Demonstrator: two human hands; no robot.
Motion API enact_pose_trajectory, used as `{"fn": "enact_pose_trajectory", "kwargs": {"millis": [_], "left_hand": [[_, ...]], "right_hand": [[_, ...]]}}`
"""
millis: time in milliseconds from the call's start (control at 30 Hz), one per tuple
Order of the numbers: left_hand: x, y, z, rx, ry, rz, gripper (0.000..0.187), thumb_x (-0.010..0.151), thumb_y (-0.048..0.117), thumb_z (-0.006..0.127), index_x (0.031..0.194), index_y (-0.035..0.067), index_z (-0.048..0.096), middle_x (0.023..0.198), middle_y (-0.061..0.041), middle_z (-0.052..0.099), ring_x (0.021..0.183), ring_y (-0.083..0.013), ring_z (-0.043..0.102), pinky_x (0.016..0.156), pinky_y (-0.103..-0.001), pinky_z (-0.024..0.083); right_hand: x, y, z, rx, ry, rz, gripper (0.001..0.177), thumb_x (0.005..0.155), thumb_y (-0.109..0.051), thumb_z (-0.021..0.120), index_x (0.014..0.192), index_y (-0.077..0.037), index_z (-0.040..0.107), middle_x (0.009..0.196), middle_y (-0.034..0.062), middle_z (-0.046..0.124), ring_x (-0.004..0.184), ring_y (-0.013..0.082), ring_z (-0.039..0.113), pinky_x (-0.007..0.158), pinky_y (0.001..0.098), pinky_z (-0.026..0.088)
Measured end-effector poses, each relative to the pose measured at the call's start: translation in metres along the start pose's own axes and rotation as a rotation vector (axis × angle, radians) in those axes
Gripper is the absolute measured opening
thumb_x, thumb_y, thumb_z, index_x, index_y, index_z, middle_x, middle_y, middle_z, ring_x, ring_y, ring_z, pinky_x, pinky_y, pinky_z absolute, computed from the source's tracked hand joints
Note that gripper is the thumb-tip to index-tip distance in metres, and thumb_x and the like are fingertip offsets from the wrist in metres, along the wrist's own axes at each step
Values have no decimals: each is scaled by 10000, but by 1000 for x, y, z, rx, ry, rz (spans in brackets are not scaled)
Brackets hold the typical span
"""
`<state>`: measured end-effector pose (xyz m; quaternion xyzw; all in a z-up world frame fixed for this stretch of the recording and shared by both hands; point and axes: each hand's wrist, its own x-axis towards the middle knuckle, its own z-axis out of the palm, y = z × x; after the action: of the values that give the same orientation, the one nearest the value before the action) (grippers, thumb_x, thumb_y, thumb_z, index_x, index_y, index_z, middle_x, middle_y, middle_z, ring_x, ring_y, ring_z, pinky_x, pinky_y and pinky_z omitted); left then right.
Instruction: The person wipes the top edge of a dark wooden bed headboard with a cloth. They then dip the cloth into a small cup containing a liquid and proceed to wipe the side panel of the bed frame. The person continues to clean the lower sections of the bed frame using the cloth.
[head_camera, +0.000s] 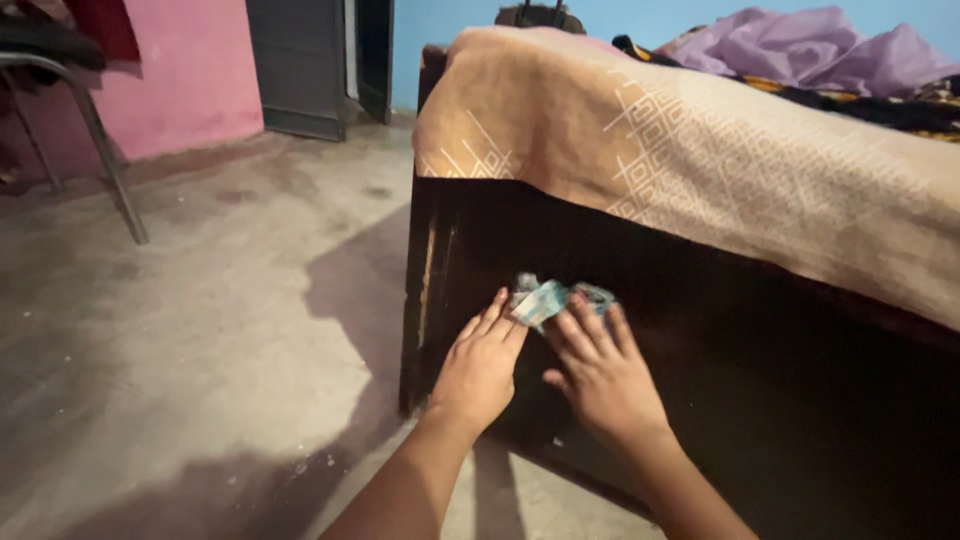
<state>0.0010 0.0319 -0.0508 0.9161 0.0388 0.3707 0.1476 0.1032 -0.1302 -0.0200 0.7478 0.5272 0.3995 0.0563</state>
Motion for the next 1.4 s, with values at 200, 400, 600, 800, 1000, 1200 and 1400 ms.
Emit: {"fn": "enact_pose_trajectory", "kwargs": {"millis": [200, 400, 600, 800, 1000, 1200, 1400], "left_hand": [[8, -8, -10, 56, 96, 159, 557, 806, -49, 581, 1362, -44, 563, 1470, -172, 537, 1493, -302, 405, 1220, -437, 351], [0, -31, -19, 79, 248, 56, 578, 839, -74, 547, 1416, -50, 548, 1558, -179, 486, 1477, -287, 414, 1158, -416, 365], [-11, -43, -22, 102, -76, -71, 624, 775, -56, 581, 1395, -30, 514, 1589, -157, 399, 1491, -281, 318, 1160, -426, 318], [-18, -51, -27, 74, -49, -66, 743, 766, -102, 573, 1487, -22, 415, 1633, -145, 332, 1512, -263, 286, 1198, -404, 281], [-27, -67, -35, 102, 41, -9, 814, 751, -122, 569, 1535, -7, 384, 1630, -148, 360, 1510, -275, 319, 1206, -409, 285], [-20, -65, -35, 37, 8, -39, 744, 778, -75, 580, 1494, 1, 390, 1579, -182, 394, 1494, -316, 322, 1200, -452, 290], [-8, -62, -30, -25, 198, -122, 775, 807, -96, 537, 1552, 34, 370, 1629, -157, 387, 1508, -298, 332, 1170, -450, 322]], "right_hand": [[20, 13, -13, 41, -7, 90, 612, 920, -501, 534, 1377, -101, 601, 1545, 66, 443, 1513, 294, 311, 1254, 512, 209], [59, -1, -23, -112, 109, 254, 666, 934, -528, 522, 1407, -62, 577, 1521, 145, 457, 1483, 366, 283, 1214, 558, 189], [22, -32, 19, 57, -64, -115, 694, 877, -541, 498, 1401, -87, 531, 1527, 108, 429, 1493, 289, 264, 1209, 539, 167], [65, -15, 2, -67, -70, 224, 570, 973, -548, 480, 1349, -133, 586, 1586, 14, 456, 1513, 234, 314, 1279, 500, 204], [95, -22, -14, -125, 97, 242, 687, 934, -571, 490, 1416, -88, 570, 1527, 124, 462, 1466, 337, 313, 1171, 559, 255], [75, -46, 4, -24, 61, -99, 714, 879, -560, 504, 1436, -115, 541, 1552, 82, 442, 1502, 266, 297, 1210, 520, 228], [109, -25, -13, -7, 104, 124, 683, 945, -533, 532, 1463, -88, 536, 1587, 113, 428, 1539, 312, 286, 1276, 506, 191]]}}
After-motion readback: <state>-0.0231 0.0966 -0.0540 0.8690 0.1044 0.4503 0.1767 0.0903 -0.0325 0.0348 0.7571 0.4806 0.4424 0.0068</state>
